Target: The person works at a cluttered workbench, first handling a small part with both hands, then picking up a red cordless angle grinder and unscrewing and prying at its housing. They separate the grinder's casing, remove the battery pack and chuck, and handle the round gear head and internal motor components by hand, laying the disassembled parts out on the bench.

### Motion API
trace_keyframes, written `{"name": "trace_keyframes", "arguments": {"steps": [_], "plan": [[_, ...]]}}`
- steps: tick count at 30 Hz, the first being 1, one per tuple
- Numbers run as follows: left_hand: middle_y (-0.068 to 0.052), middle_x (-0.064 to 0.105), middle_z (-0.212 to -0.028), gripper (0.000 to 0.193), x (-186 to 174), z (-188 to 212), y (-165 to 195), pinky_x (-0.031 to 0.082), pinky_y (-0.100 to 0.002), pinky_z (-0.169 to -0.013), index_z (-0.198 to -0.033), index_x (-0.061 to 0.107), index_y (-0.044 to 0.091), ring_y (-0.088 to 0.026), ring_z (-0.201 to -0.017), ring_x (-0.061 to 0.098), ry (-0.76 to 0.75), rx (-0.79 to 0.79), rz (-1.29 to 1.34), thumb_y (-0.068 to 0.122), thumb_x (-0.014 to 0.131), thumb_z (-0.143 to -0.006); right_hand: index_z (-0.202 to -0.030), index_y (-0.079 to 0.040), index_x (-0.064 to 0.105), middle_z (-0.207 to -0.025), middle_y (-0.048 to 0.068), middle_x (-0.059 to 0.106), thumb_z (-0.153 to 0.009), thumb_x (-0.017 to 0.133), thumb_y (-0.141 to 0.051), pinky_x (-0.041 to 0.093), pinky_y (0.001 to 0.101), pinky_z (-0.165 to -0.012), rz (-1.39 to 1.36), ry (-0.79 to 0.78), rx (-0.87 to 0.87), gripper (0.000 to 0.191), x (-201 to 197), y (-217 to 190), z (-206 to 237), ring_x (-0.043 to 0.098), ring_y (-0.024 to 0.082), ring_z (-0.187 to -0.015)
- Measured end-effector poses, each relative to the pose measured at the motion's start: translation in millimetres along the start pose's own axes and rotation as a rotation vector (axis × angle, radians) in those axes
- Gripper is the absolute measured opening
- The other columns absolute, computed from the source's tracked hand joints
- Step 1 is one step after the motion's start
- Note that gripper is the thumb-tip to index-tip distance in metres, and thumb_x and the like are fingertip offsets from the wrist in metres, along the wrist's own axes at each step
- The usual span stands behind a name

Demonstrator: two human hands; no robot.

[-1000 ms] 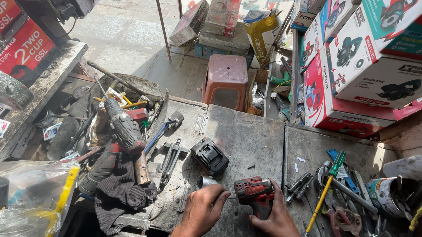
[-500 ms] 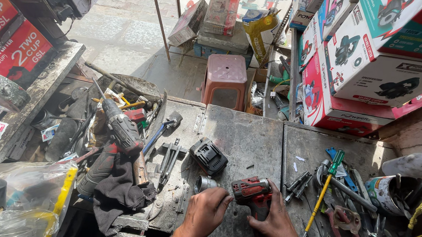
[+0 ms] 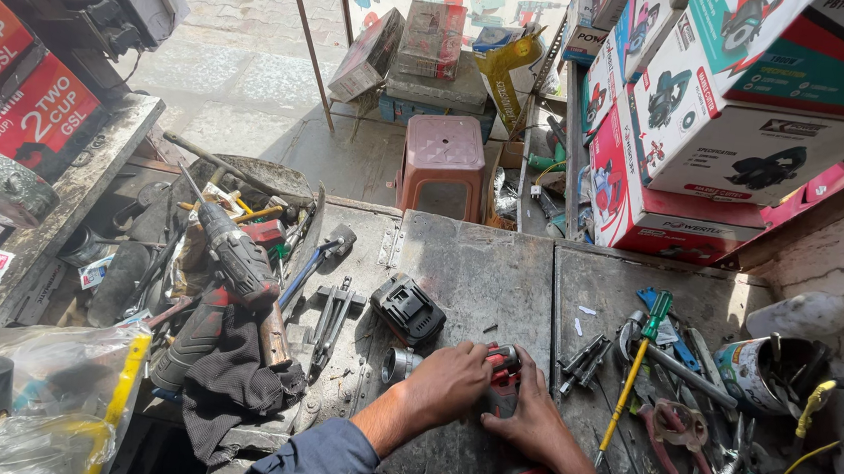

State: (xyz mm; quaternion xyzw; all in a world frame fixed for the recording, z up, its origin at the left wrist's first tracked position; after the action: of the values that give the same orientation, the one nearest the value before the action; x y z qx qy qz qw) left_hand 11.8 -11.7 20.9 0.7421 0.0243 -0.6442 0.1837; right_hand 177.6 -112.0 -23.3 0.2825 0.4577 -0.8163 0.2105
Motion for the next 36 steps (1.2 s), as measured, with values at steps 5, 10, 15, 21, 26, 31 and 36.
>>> {"name": "trace_keyframes", "arguments": {"steps": [5, 10, 15, 21, 26, 31, 36], "plan": [[-0.02, 0.071, -0.09, 0.015, -6.2, -8.3, -3.5, 0.059, -0.044, -0.07, -0.09, 0.07, -0.002, -0.036, -0.083, 0.073, -0.132, -0.034, 0.055, 0.007, 0.069, -0.079, -0.159, -0.02, 0.004, -0.151, 0.018, 0.039, -0.062, 0.09, -0.032, 0.043, 0.0399, -0.117, 0.009, -0.012, -0.007, 0.131, -2.5, 11.9, -6.2, 0.047, 0.032, -0.14], [-0.019, 0.075, -0.085, 0.009, -7.5, -16.1, 6.3, 0.058, -0.047, -0.066, -0.084, 0.074, 0.004, -0.036, -0.079, 0.074, -0.203, -0.177, 0.044, 0.011, 0.069, -0.084, -0.159, -0.015, 0.004, -0.153, 0.02, 0.038, -0.062, 0.089, -0.031, 0.04, 0.04, -0.118, -0.005, 0.005, -0.071, 0.129, -2.3, 17.7, -5.9, 0.045, 0.034, -0.142], [-0.018, 0.066, -0.095, 0.015, -4.5, -15.2, 1.6, 0.057, -0.045, -0.069, -0.092, 0.067, 0.0, -0.036, -0.088, 0.07, 0.013, -0.072, 0.046, 0.006, 0.067, -0.078, -0.159, -0.015, 0.004, -0.156, 0.02, 0.034, -0.063, 0.09, -0.033, 0.04, 0.0406, -0.118, 0.02, 0.001, -0.057, 0.13, -7.0, 13.6, -4.9, 0.042, 0.035, -0.144], [-0.016, 0.06, -0.103, 0.027, 0.0, -10.4, 3.9, 0.057, -0.041, -0.073, -0.101, 0.062, -0.002, -0.032, -0.091, 0.067, 0.084, 0.008, 0.119, 0.002, 0.066, -0.075, -0.161, -0.018, 0.001, -0.156, 0.018, 0.035, -0.064, 0.087, -0.034, 0.043, 0.0401, -0.117, 0.027, -0.045, 0.01, 0.131, -13.0, 9.0, -1.0, 0.046, 0.034, -0.142], [-0.016, 0.068, -0.103, 0.015, -3.8, -17.6, 13.1, 0.058, -0.041, -0.074, -0.107, 0.062, 0.0, -0.03, -0.091, 0.072, -0.217, -0.227, 0.039, 0.01, 0.062, -0.096, -0.16, -0.018, 0.0, -0.157, 0.019, 0.034, -0.064, 0.088, -0.034, 0.043, 0.0409, -0.117, 0.023, -0.045, -0.007, 0.131, -14.5, 7.4, -0.3, 0.045, 0.035, -0.142], [-0.019, 0.065, -0.102, 0.022, -10.2, -23.5, 18.3, 0.058, -0.043, -0.073, -0.098, 0.066, -0.005, -0.034, -0.094, 0.068, -0.181, -0.162, 0.075, 0.009, 0.07, -0.082, -0.161, -0.019, -0.001, -0.157, 0.017, 0.035, -0.064, 0.087, -0.035, 0.043, 0.0408, -0.117, 0.04, -0.063, 0.025, 0.132, -15.3, 7.1, -2.3, 0.046, 0.034, -0.142], [-0.019, 0.065, -0.101, 0.019, -7.1, -22.7, 18.1, 0.059, -0.041, -0.076, -0.089, 0.07, -0.004, -0.032, -0.095, 0.069, -0.058, 0.054, 0.022, 0.009, 0.072, -0.075, -0.16, -0.02, -0.003, -0.158, 0.018, 0.032, -0.064, 0.087, -0.037, 0.043, 0.0409, -0.117, 0.037, -0.072, 0.035, 0.133, -15.1, 9.2, -3.4, 0.046, 0.034, -0.142]]}}
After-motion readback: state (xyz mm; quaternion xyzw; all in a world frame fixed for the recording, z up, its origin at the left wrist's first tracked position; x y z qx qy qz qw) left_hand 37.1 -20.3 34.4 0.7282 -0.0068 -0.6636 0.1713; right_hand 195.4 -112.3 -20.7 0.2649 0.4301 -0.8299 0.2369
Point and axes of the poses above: each hand's wrist, its own z-axis away from the middle knuckle, its own x-axis out of the palm, y = z × x, the point moved 1 cm from there along -z, towards the middle knuckle
